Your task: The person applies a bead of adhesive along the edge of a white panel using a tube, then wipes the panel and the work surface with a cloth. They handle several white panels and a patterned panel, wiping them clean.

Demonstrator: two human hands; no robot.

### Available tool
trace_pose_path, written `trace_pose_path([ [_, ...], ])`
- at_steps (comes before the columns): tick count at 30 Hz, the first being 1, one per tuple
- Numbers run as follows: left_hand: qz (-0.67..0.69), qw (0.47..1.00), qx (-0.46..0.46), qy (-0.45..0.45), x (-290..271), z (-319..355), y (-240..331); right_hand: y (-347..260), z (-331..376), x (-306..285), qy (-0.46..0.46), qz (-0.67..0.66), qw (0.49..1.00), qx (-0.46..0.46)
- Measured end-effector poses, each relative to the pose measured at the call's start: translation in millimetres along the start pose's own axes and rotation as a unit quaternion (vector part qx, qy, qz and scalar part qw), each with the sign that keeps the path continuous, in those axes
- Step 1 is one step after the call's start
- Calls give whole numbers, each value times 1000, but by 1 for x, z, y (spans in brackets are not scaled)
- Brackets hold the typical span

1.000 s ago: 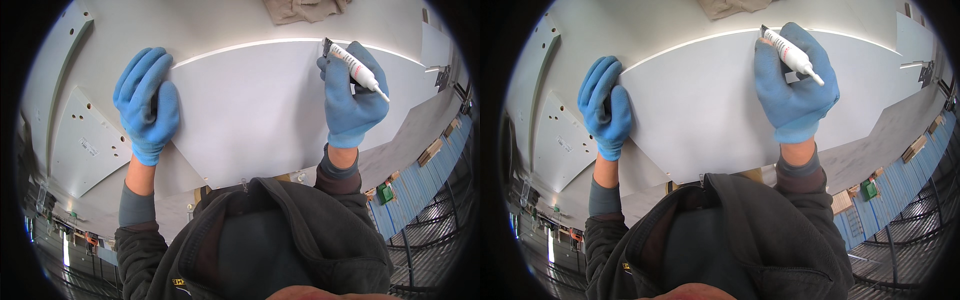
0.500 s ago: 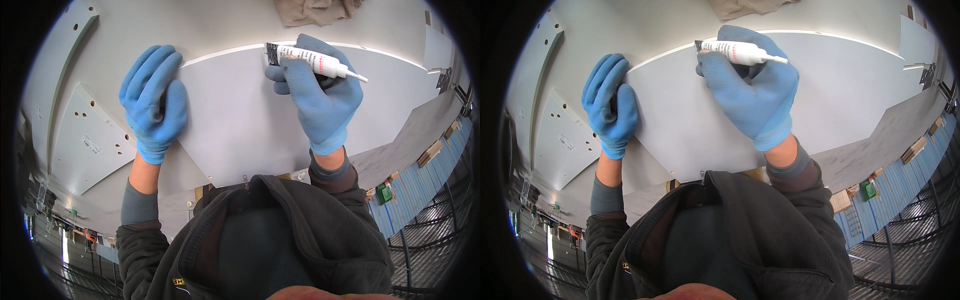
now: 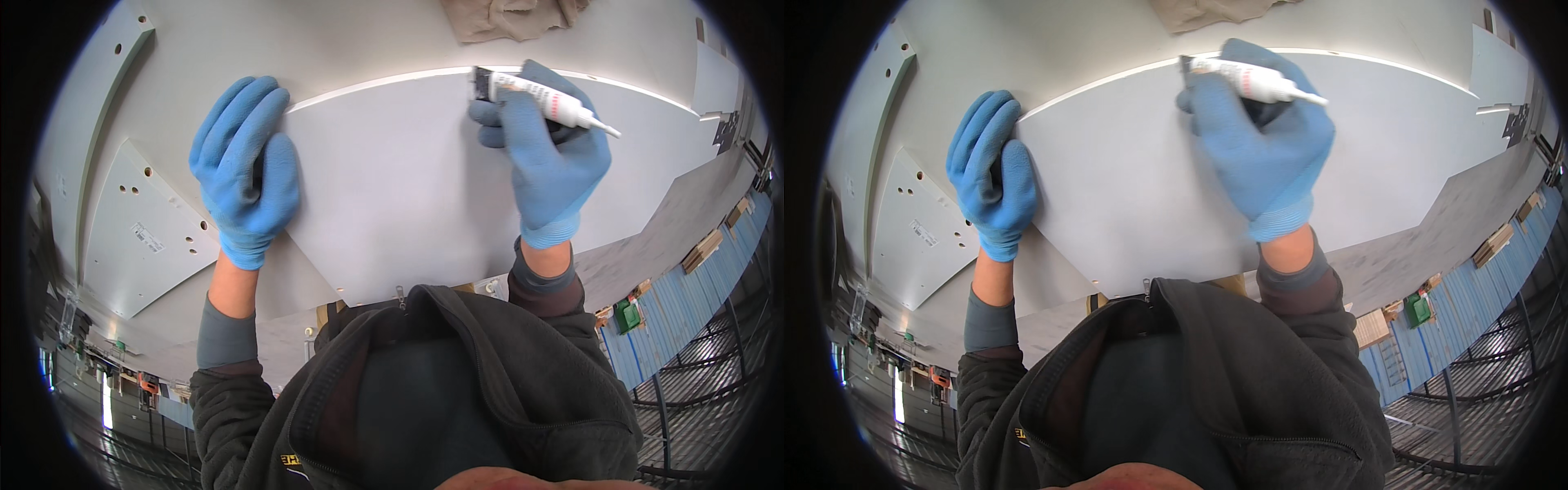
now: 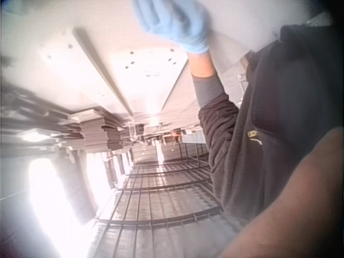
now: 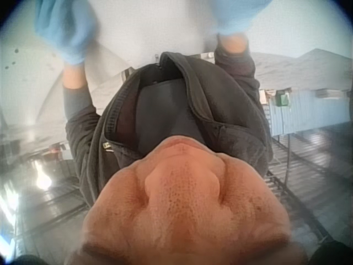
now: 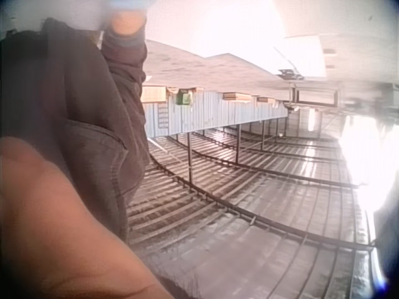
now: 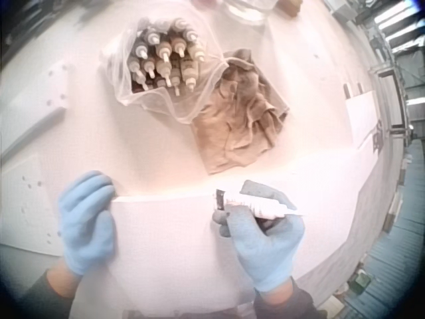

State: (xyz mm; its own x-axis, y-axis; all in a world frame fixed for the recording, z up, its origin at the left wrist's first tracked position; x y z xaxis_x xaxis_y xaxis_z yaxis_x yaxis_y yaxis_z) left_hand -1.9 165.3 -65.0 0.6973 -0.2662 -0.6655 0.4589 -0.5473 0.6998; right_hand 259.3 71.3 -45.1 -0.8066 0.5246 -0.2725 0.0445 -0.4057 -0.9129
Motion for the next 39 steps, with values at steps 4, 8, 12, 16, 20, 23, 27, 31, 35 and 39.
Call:
trace_pose_path([
  [4,-3,1000,-15,-3,1,1,0,5,-10,-37,76,-15,997,-7],
  [8,-13,1000,-11,-2,1,3,2,8,-15,-63,120,-10,992,-48],
  [12,-15,1000,-7,-3,1,4,2,11,-12,-64,106,-34,992,-51],
  [16,-13,1000,-7,1,2,4,1,10,-7,-50,67,-55,995,-51],
  [20,-29,1000,-7,-4,2,5,2,9,-7,-33,23,-59,997,-34],
  [23,-32,999,-5,-3,2,5,2,4,-9,-23,-16,-6,997,-76],
  [27,-33,999,-7,-5,1,5,1,4,-10,-16,-42,16,997,-59],
  [31,-31,999,-16,-8,2,5,1,3,-10,-18,-31,50,997,-42],
  [35,-35,999,-4,-6,1,4,3,7,-13,-38,32,-21,999,-16],
  [39,-34,999,-2,-8,1,5,3,12,-22,-69,93,-27,995,-26],
])
Point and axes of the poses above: each hand's wrist, its own z-axis away from the middle knuckle, its own x-axis out of the palm, y = z × x, the point moved 6 cm from there along -z, towards the middle knuckle, and after that the axes turned 2 degrees about z, right-handed, at the moved point
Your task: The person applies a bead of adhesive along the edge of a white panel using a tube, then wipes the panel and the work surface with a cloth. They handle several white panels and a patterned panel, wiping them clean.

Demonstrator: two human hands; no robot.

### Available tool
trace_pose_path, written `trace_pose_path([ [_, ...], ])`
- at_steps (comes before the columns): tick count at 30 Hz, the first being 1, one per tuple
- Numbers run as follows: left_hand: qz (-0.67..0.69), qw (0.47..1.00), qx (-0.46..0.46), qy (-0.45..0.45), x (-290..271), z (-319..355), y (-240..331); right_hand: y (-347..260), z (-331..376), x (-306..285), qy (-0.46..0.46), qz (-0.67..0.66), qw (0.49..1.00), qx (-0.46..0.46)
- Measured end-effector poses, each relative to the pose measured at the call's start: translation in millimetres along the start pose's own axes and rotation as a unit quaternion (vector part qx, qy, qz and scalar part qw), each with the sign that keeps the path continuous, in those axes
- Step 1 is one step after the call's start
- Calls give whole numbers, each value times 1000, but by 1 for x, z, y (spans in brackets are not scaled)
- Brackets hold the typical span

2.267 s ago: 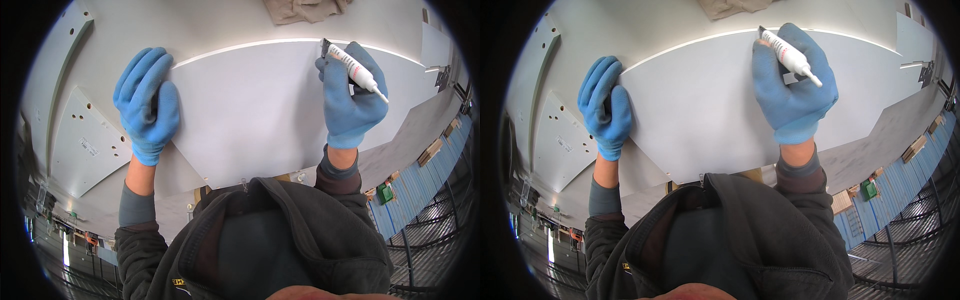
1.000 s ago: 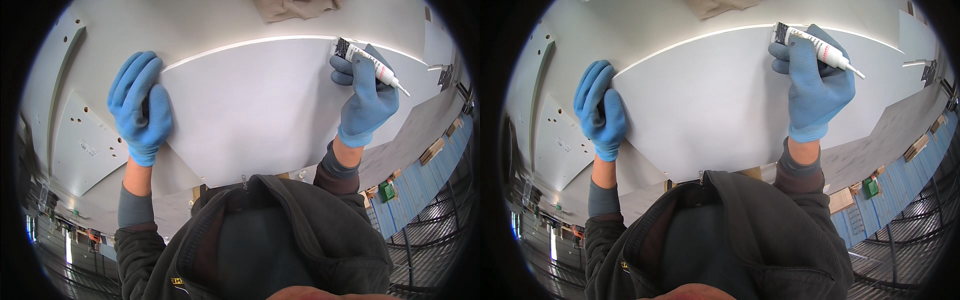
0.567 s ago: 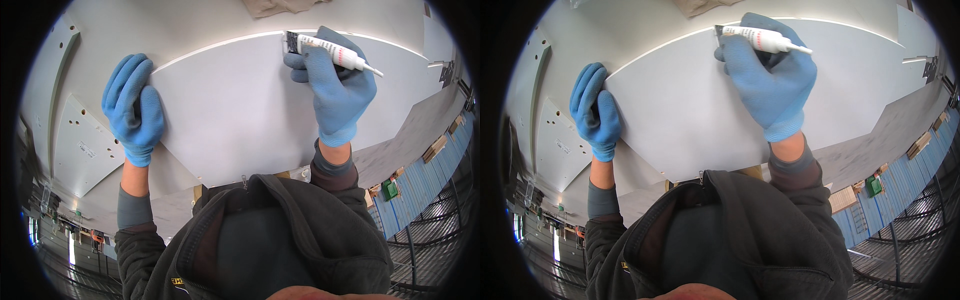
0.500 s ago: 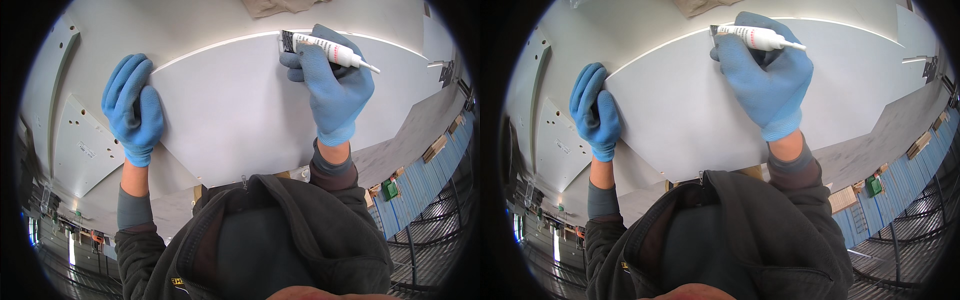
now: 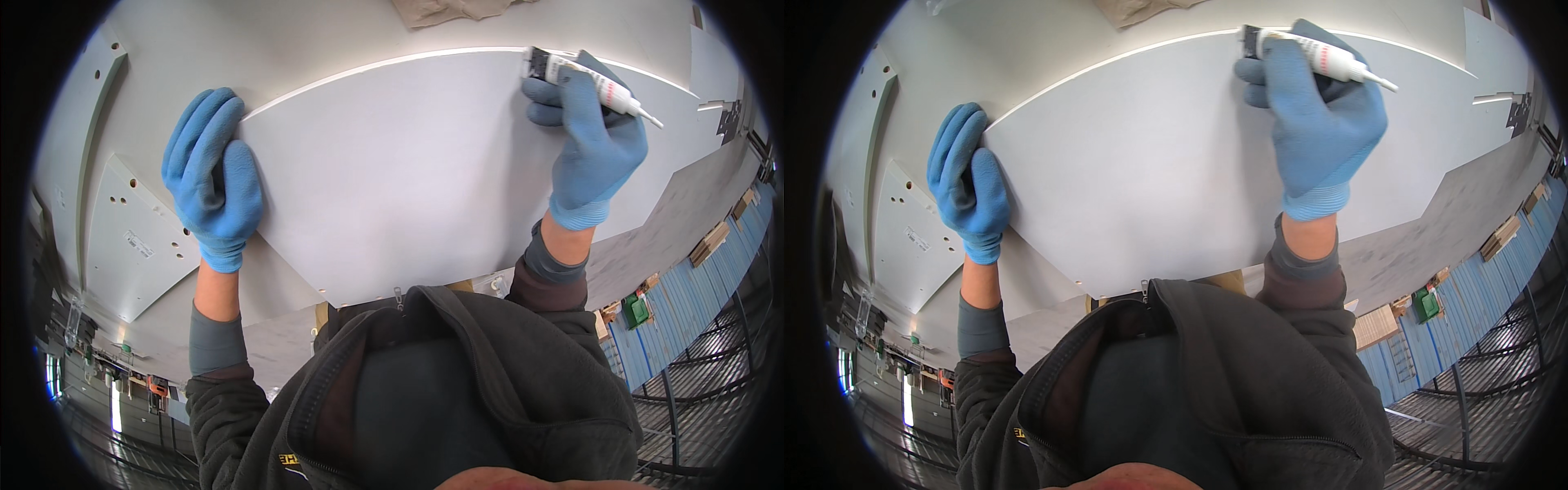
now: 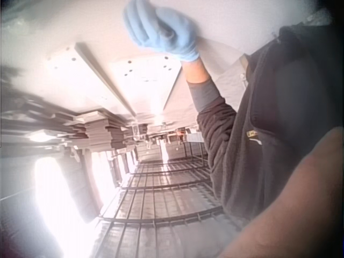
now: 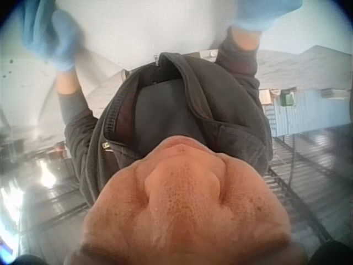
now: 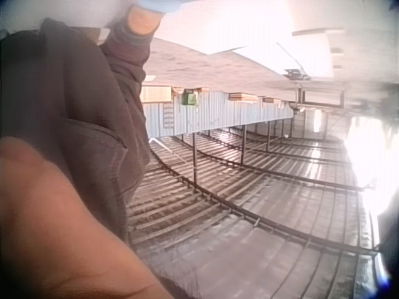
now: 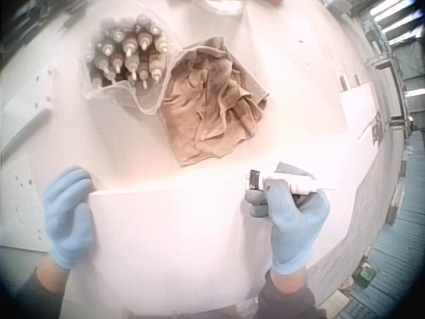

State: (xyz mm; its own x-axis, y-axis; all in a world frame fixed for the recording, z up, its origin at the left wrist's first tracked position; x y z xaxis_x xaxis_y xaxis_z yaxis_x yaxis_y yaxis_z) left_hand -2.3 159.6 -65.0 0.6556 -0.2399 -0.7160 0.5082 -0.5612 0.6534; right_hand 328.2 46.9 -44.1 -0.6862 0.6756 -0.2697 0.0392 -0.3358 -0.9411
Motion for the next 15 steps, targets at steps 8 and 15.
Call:
trace_pose_path([
  [8,-9,1000,-23,-17,1,-1,3,3,-4,-13,14,-12,999,-41],
  [15,0,1000,-21,-10,1,2,-2,4,-4,-10,28,-53,996,-70],
])
Point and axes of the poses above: each hand's wrist, its own z-axis away from the middle knuckle, its own x-axis out of the palm, y = z × x, the point moved 6 cm from there along -z, towards the middle knuckle, and after that the axes turned 2 degrees about z, right-handed, at the moved point
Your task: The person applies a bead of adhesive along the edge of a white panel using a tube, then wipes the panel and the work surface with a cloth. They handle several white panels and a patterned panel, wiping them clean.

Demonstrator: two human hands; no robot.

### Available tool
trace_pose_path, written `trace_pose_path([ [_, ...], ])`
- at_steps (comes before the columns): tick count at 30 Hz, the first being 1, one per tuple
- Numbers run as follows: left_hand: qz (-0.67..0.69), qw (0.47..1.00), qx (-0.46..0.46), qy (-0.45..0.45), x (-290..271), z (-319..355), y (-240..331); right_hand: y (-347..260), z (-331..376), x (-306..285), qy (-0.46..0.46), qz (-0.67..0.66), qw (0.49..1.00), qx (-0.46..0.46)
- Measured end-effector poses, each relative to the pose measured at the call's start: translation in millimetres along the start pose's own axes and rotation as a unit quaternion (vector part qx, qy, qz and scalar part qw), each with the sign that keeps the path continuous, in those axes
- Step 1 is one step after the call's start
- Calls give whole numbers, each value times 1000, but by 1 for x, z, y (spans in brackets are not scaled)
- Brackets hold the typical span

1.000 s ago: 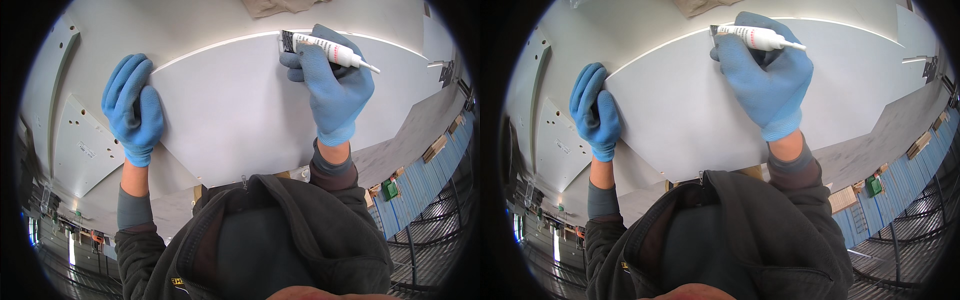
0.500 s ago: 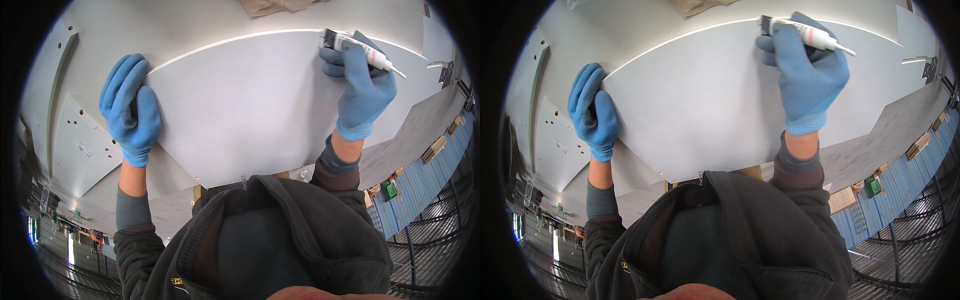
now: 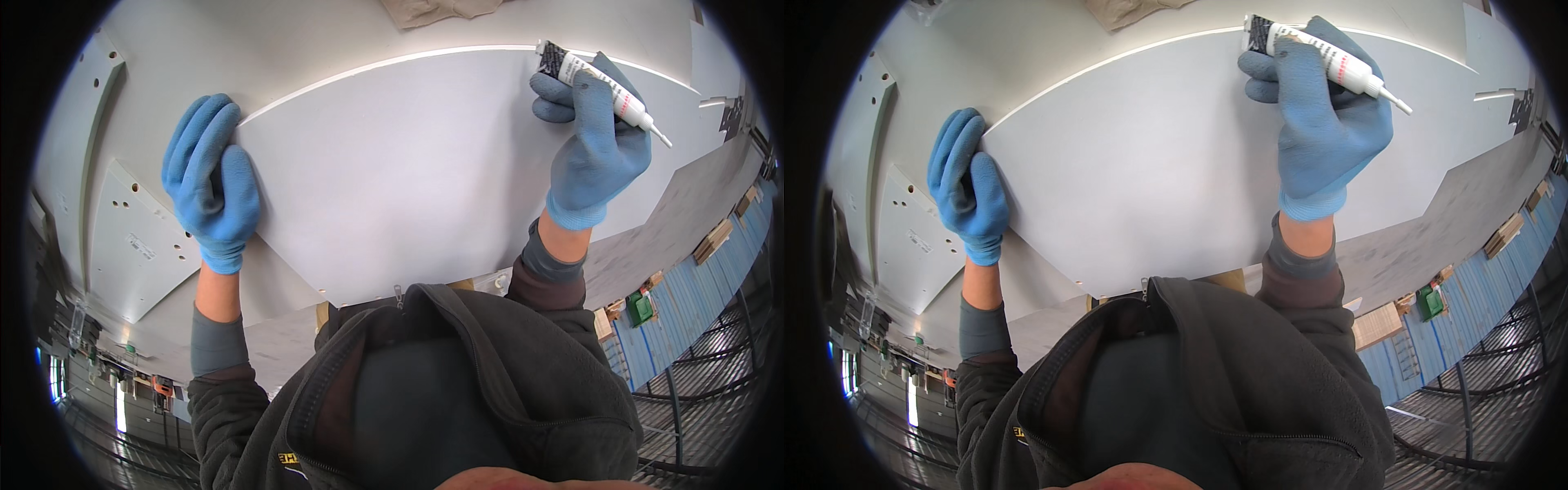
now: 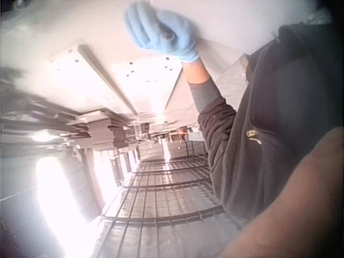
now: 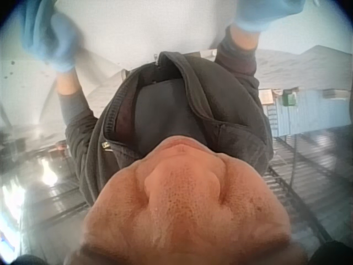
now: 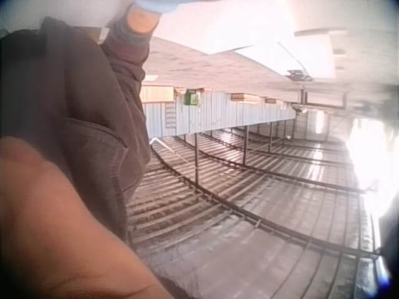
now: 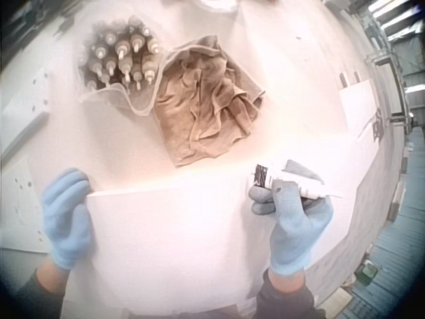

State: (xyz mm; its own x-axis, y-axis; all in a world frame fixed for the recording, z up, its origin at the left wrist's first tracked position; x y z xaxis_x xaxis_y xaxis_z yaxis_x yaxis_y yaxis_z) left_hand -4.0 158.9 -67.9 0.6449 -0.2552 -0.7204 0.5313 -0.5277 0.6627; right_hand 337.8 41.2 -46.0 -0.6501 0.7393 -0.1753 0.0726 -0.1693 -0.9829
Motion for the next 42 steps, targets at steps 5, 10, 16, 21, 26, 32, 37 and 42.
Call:
trace_pose_path([
  [5,-20,1000,17,-6,1,1,-2,7,-7,-5,17,-63,998,-21],
  [10,-161,984,55,-49,3,-10,26,12,-3,-5,6,-97,993,-60],
  [16,-189,980,41,-46,25,-27,67,19,-4,-12,18,-95,994,-43],
  [21,-198,975,101,-23,51,-43,98,23,-6,-12,-9,-135,991,-24],
  [26,-186,976,105,-37,83,-53,135,28,-10,-12,-62,-171,983,-28],
  [32,-87,991,65,75,53,-65,136,32,-7,-15,-36,-195,980,-28],
  [37,-92,993,14,74,17,-50,115,34,-6,-16,-28,-196,980,-32],
  [42,-24,995,-97,25,7,-38,92,35,-7,-16,-35,-210,976,-42],
])
Point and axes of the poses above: each hand's wrist, its own z-axis away from the middle knuckle, its own x-axis out of the palm, y = z × x, the point moved 6 cm from there along -z, towards the middle knuckle, and after that the axes turned 2 degrees about z, right-handed, at the moved point
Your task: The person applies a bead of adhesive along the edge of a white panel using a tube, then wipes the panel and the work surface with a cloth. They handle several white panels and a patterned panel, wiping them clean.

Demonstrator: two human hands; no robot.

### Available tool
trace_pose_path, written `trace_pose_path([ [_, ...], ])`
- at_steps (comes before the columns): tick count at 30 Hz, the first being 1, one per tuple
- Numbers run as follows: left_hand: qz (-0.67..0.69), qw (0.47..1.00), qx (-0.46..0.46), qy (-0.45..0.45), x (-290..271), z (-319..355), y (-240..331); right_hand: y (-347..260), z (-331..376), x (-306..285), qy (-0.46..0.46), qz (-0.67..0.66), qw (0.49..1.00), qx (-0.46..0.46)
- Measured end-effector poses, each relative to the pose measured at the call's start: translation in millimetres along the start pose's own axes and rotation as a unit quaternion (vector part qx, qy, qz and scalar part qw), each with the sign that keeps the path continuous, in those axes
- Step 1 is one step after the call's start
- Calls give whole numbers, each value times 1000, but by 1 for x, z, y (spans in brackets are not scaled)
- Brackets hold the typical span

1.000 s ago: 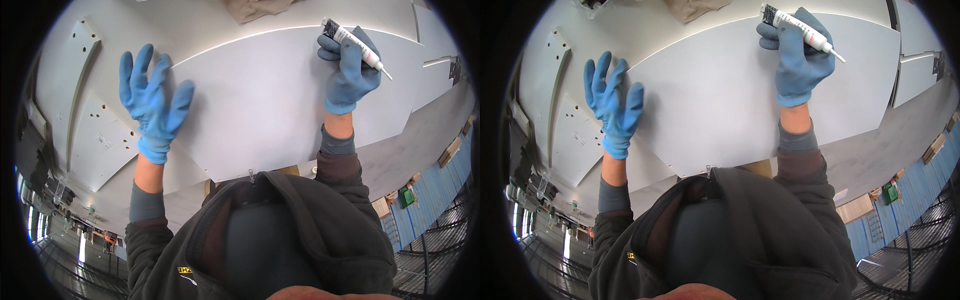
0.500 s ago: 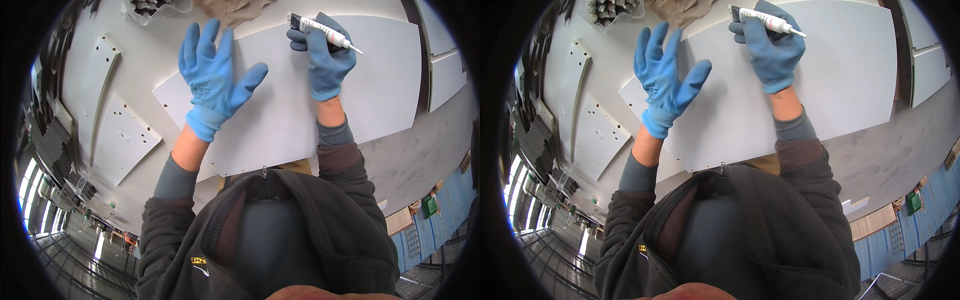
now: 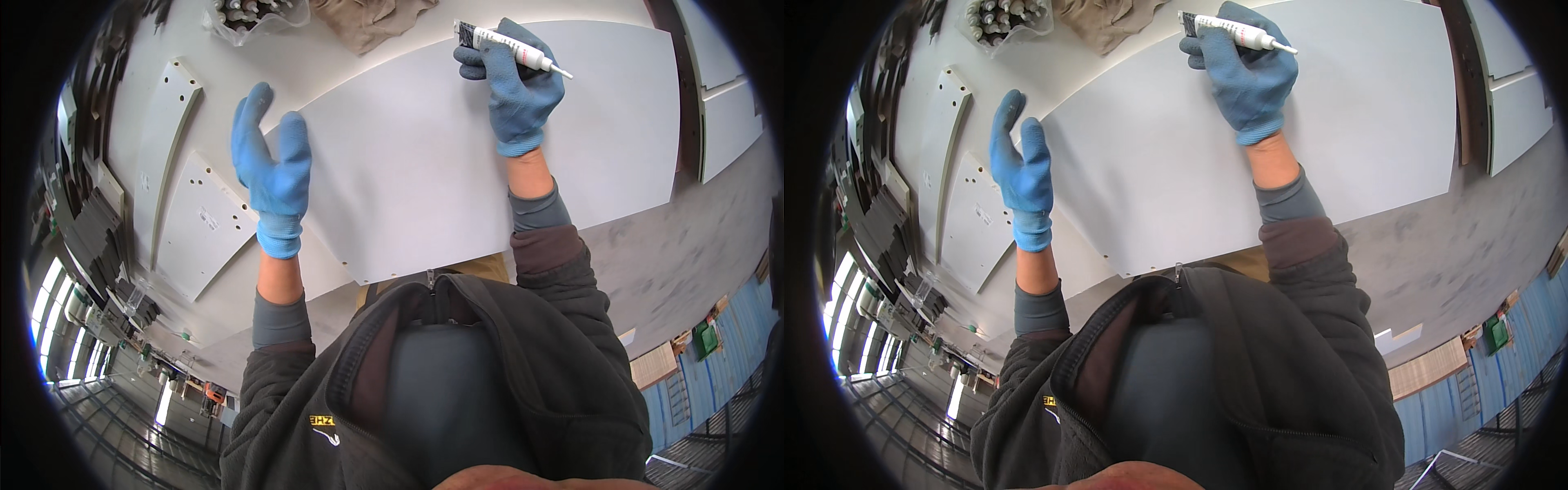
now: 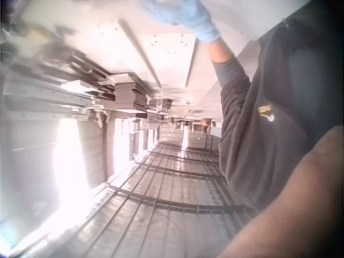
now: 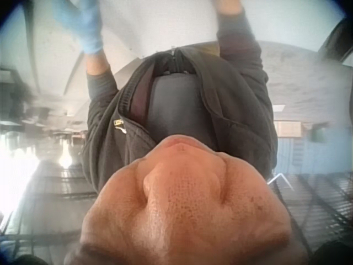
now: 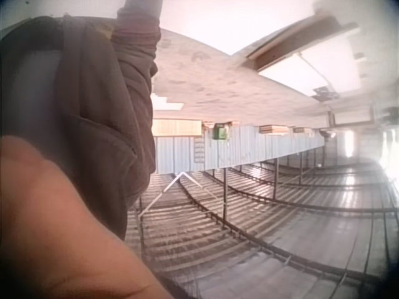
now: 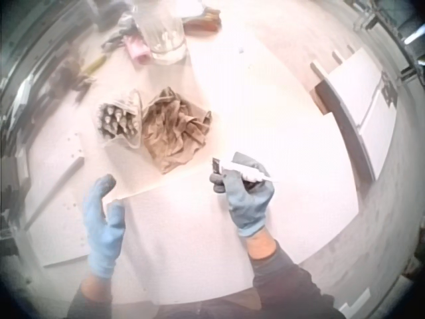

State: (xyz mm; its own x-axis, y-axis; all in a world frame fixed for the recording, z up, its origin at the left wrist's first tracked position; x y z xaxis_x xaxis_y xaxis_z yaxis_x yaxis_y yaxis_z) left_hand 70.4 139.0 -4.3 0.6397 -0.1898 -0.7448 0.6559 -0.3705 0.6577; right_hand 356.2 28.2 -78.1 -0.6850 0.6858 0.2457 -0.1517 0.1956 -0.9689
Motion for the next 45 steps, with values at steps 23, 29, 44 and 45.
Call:
trace_pose_path([
  [23,111,988,-75,73,-2,13,-11,-20,-2,10,-1,3,999,37],
  [29,71,990,-47,115,-4,35,-41,-24,-2,9,-35,3,997,62],
  [44,13,992,1,125,9,40,-58,-43,-16,0,0,126,992,-20],
  [45,14,992,-2,124,9,39,-58,-48,-23,-6,4,171,985,-27],
])
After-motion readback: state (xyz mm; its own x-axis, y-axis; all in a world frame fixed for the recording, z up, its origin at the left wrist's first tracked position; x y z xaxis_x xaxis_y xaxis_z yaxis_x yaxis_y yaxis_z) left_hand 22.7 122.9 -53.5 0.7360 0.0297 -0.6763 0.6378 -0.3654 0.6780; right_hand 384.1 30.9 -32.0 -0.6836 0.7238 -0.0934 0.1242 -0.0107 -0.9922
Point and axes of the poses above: each hand's wrist, its own z-axis away from the middle knuckle, its own x-axis out of the palm, y = z × x, the point moved 6 cm from there along -z, towards the middle knuckle, and after that the axes turned 2 degrees about z, right-handed, at the moved point
